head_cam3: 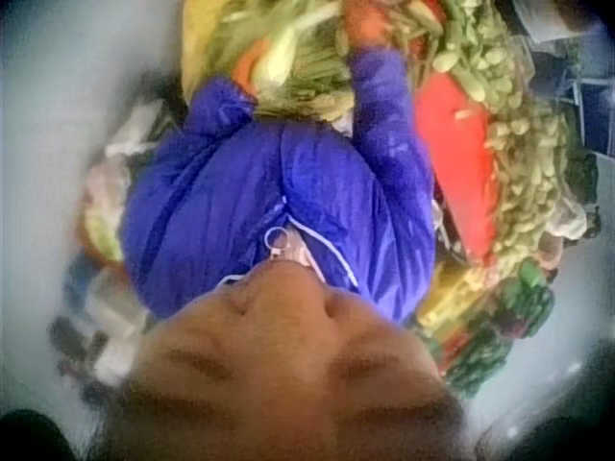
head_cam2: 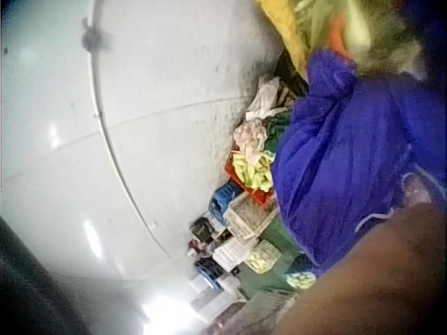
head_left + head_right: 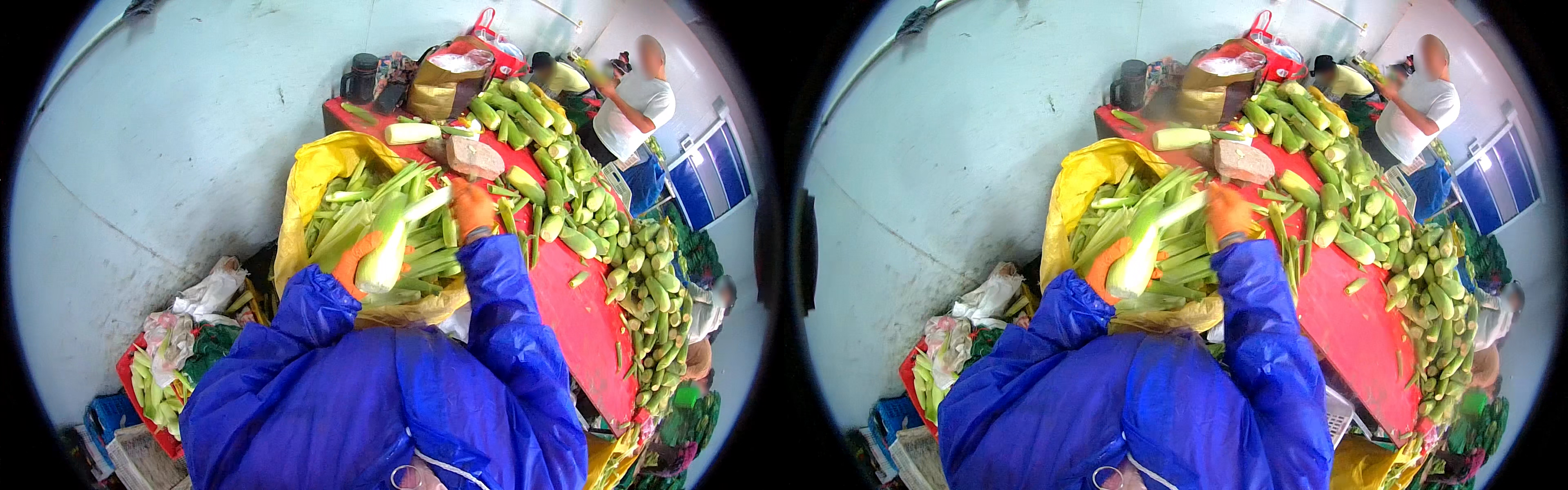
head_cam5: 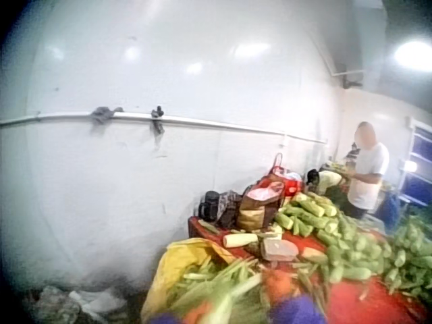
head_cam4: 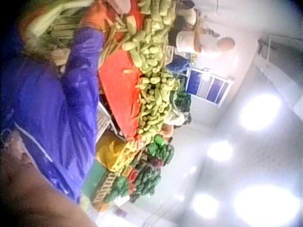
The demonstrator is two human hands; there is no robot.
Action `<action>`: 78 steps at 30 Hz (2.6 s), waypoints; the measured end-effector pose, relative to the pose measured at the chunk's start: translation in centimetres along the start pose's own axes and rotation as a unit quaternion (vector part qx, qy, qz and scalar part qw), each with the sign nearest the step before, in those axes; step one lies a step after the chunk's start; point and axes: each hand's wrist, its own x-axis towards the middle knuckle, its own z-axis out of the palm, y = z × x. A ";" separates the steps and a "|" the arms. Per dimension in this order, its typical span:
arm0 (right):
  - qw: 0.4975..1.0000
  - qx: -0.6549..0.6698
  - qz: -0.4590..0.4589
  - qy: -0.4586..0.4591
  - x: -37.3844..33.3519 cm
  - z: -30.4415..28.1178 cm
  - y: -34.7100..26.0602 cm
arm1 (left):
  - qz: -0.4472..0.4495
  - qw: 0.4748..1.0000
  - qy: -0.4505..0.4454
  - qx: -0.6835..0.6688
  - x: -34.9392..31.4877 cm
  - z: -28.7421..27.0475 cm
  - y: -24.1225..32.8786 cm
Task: The person peels green vegetables at a red table, removes husks, and places the peeled pieces into a white crate. They also move crates and walk around the room to retrieve more vegetables.
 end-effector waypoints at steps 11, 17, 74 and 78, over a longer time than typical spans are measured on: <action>0.885 0.223 0.191 -0.360 -9.4 0.1 -8.4 | 0.009 0.988 0.124 0.095 1.2 -1.5 -0.7; 0.899 0.162 0.192 -0.359 -9.5 -0.3 -6.5 | 0.106 0.937 0.209 0.258 1.8 2.1 -2.1; 0.869 -0.022 0.464 0.172 -30.5 -33.2 9.8 | -0.038 0.902 -0.033 0.430 15.2 4.6 -10.5; 0.838 0.081 0.435 0.318 -30.6 -34.9 15.4 | -0.057 0.894 -0.010 0.444 17.1 5.9 -11.6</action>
